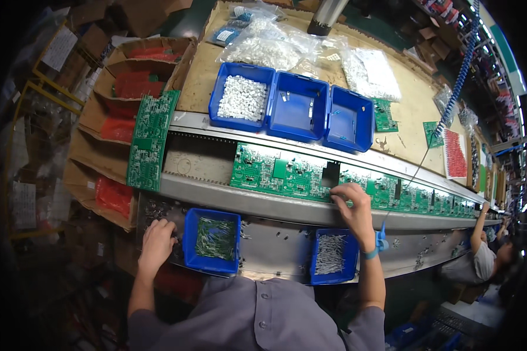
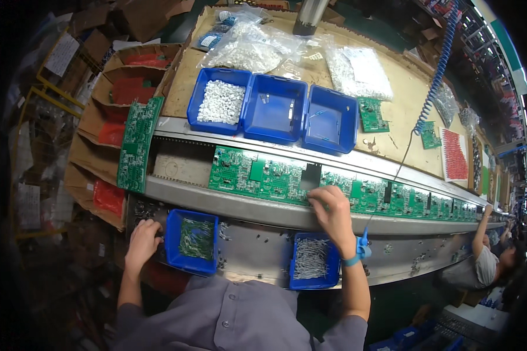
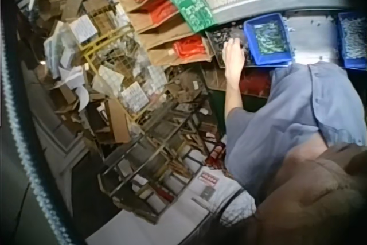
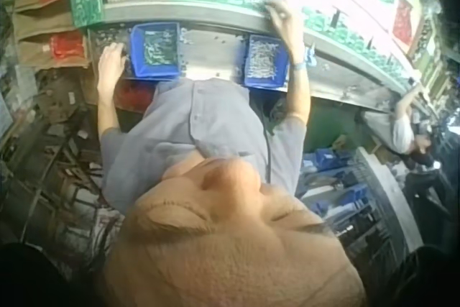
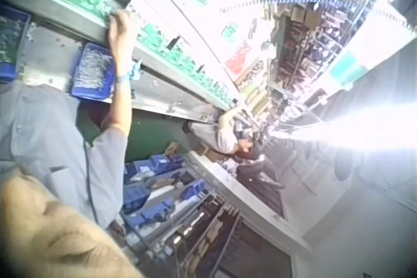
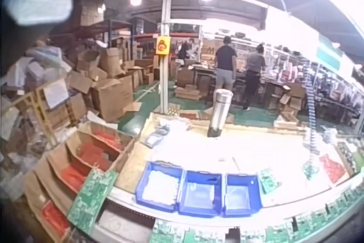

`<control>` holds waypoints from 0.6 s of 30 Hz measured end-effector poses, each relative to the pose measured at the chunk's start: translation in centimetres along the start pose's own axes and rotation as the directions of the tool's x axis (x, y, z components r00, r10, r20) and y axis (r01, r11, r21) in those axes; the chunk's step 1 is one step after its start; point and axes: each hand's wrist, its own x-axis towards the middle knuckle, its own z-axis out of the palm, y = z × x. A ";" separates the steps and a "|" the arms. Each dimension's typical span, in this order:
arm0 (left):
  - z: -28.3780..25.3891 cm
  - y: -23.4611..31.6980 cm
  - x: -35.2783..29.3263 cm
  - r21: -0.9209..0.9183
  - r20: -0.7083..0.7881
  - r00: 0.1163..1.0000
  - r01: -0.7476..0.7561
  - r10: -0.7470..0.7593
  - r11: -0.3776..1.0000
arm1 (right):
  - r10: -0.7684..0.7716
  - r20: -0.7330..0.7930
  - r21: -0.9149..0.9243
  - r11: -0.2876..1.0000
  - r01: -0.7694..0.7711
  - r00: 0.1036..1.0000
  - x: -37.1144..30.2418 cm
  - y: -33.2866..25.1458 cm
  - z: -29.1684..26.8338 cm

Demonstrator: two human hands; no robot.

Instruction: The person assembles circuit boards by picking electronic components from plastic bins and inserting them into the boards along the workstation by hand. The person then removes their wrist strap and collects loose components on the metal tray.

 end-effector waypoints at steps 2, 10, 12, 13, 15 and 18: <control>0.0 -0.1 0.2 -0.016 0.003 1.000 -0.002 0.002 1.000 | 0.049 0.024 0.051 0.997 -0.050 0.999 0.1 0.3 0.8; 0.1 -0.7 0.4 -0.093 0.015 0.999 0.039 -0.037 0.995 | 0.100 0.043 0.093 0.990 -0.103 0.994 0.4 0.1 1.7; 0.2 -1.0 0.5 -0.117 0.003 0.999 0.036 -0.036 0.993 | 0.026 -0.006 0.056 0.998 -0.026 1.000 0.5 0.3 1.8; 0.2 -1.0 0.5 -0.117 0.005 0.999 0.038 -0.037 0.992 | 0.027 -0.004 0.056 0.998 -0.027 1.000 0.4 0.4 1.8; 0.2 -1.0 0.5 -0.131 -0.017 0.999 0.032 -0.035 0.991 | 0.045 -0.003 0.049 0.998 -0.045 0.999 0.4 0.4 1.9; 0.0 -1.2 0.6 -0.167 0.007 0.998 0.057 -0.057 0.984 | 0.061 -0.004 0.042 0.997 -0.061 0.998 0.3 0.4 2.0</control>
